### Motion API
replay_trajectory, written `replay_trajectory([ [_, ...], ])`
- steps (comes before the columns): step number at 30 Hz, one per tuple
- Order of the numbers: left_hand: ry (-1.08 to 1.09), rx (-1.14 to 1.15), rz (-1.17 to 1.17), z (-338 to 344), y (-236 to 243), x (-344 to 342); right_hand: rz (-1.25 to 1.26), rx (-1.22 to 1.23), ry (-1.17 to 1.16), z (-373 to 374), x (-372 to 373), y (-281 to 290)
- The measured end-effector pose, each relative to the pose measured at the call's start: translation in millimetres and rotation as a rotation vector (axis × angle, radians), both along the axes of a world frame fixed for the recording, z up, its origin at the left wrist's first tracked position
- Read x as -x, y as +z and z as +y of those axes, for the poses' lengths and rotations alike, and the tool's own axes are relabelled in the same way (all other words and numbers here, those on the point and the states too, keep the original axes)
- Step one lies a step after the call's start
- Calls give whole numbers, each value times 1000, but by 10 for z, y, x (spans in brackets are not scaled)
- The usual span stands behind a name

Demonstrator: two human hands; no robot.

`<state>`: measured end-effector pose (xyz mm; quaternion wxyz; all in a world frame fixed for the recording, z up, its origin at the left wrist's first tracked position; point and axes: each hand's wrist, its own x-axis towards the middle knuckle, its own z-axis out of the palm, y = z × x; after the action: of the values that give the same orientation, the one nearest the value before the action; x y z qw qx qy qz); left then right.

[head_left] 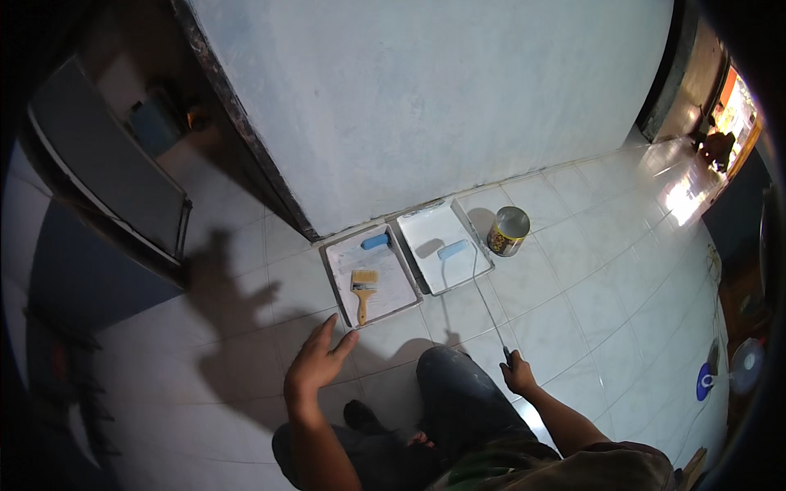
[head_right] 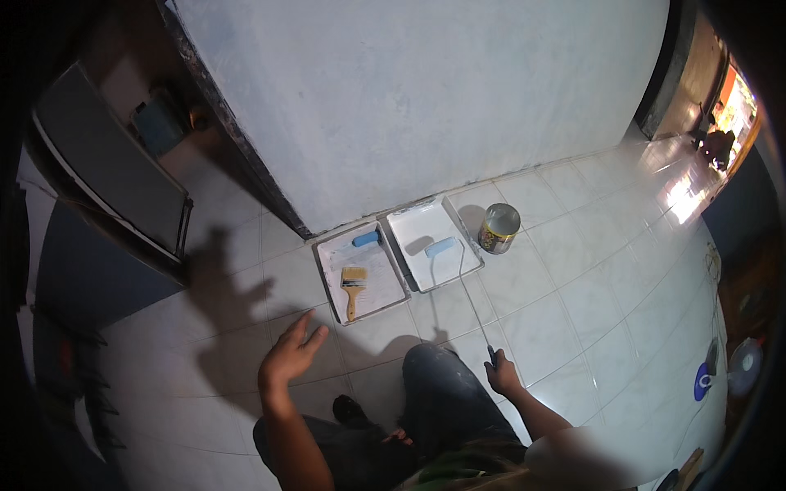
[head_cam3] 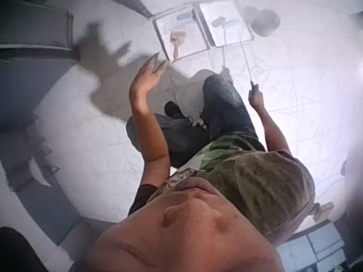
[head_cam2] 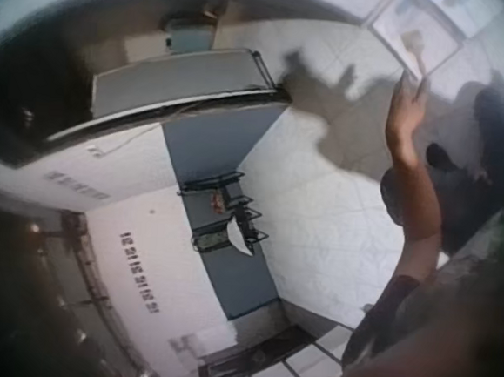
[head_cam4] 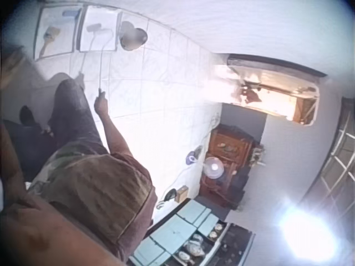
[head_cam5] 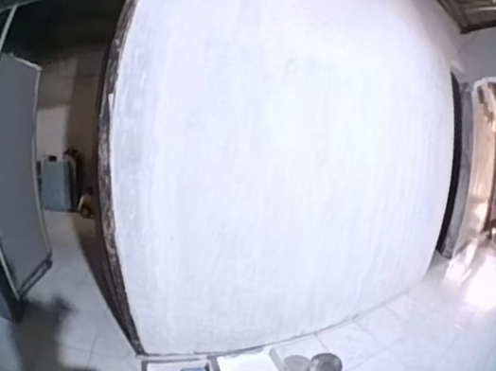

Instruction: The person paints a wall using a roller and a paint tray. They repeatedly dip the roller into the tray and apply white paint to the wall in vertical strokes.

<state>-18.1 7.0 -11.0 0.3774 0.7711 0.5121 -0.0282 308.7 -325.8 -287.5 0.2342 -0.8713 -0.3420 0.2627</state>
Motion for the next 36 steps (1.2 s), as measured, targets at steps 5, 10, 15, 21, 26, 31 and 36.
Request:
replay_trajectory([
  [5,-9,19,32,32,9,-70,174,-28,-35,-201,105,286],
  [10,-37,7,9,28,-34,-79,145,-33,-58,-268,150,306],
  [15,-26,25,27,53,-39,-54,96,-60,-92,-133,208,398],
  [21,13,60,21,70,18,-19,15,-84,-156,-74,200,473],
  [26,-23,28,-1,129,-74,23,-79,-83,-199,-66,161,433],
  [31,-50,-27,41,133,-127,14,-106,-33,-222,-66,157,386],
  [36,-30,-6,94,124,-101,-45,-123,-43,-237,-69,178,323],
])
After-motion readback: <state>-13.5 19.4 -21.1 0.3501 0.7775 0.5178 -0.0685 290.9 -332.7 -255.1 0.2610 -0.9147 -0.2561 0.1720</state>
